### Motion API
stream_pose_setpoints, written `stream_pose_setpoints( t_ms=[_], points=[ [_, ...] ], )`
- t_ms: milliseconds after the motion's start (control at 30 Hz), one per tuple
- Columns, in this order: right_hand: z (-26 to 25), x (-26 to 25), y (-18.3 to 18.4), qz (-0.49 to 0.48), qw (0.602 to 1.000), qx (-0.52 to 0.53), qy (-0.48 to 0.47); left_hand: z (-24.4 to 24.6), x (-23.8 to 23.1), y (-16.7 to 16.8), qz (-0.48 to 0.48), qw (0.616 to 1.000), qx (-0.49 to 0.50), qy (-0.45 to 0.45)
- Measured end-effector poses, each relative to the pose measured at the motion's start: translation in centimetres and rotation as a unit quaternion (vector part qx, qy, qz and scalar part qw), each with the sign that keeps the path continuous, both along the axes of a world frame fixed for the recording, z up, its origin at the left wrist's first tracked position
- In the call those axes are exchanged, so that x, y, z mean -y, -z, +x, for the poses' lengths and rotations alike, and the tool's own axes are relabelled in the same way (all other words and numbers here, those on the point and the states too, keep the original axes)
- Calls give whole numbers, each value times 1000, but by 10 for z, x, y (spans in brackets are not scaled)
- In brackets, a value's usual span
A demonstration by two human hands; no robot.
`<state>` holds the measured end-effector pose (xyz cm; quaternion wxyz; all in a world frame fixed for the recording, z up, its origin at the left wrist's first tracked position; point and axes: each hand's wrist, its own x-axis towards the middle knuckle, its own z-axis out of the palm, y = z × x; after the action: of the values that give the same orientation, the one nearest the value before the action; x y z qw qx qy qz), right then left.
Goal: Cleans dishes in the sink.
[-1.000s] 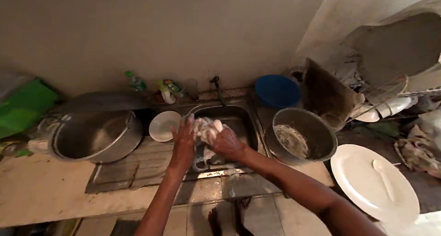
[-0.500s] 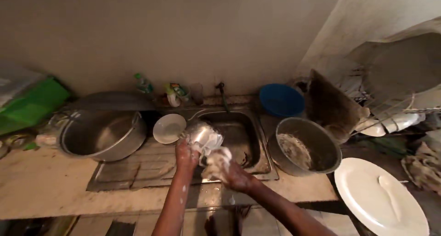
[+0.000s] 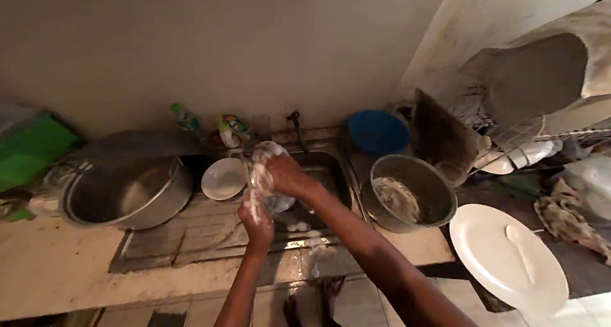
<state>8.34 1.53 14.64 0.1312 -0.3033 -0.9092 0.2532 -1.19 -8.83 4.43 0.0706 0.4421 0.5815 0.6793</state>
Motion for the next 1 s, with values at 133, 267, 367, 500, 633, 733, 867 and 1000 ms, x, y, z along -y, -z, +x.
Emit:
stream_pose_setpoints(
  t_ms=[133,267,367,500,633,733,867,1000],
  points=[
    [-14,17,24,14,995,-26,91,-8,-2,-2,-37,998,52,-14],
    [-9,89,81,168,983,-61,42,-26,-4,-3,-33,993,111,15],
    [-12,88,58,193,980,-43,34,-32,4,-4,18,993,89,75],
    [-19,60,5,78,992,10,94,-42,10,-22,5,995,44,92],
    [7,2,-5,-152,977,-70,134,-46,17,-25,-3,994,68,86],
    [33,-24,28,-326,906,-216,160,-49,17,-11,-32,972,229,41],
    [39,-10,82,-385,766,-450,251,-40,12,3,-53,890,452,27],
    [35,24,118,-264,811,-435,290,-17,10,6,-63,884,460,55]
  ],
)
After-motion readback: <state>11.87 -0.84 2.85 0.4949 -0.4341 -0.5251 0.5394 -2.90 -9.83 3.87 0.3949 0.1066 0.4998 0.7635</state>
